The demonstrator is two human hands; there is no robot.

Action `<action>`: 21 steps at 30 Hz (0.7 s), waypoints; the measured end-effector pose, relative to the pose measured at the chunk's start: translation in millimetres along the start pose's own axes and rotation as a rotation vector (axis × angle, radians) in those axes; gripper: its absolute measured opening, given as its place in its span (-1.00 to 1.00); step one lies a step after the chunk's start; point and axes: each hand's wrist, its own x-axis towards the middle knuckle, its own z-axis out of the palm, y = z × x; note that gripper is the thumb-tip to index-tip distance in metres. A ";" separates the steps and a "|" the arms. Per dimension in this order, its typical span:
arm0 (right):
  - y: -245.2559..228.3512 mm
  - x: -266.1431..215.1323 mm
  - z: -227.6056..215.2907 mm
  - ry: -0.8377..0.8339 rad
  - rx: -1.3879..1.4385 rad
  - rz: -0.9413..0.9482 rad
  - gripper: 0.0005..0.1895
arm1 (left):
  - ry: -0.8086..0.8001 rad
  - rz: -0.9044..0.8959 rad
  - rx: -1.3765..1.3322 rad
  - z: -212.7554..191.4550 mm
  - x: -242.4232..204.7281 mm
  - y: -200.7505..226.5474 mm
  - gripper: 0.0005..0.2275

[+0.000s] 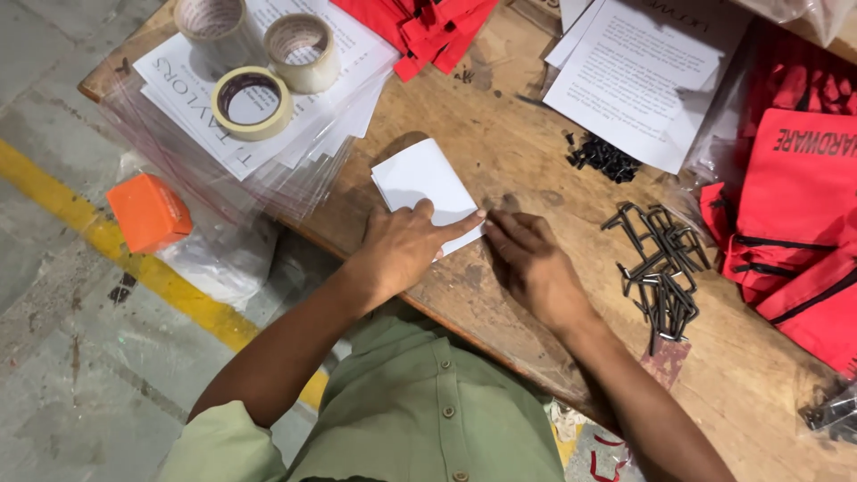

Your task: Packing small metal hardware components and instructional papers into red drawstring bags on a wooden workbench.

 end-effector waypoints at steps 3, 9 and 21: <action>-4.8 6.6 -9.0 -0.041 -0.142 -0.056 -0.56 | -0.064 -0.036 0.016 -8.4 0.4 3.5 -0.41; 7.9 -3.2 15.5 -0.042 -0.339 -0.114 -0.65 | -0.207 -0.317 -0.016 -37.4 25.1 -4.0 -0.45; 5.2 58.1 26.7 -0.108 -0.464 -0.149 -0.57 | 0.281 -0.280 0.244 16.3 51.1 -43.7 -0.52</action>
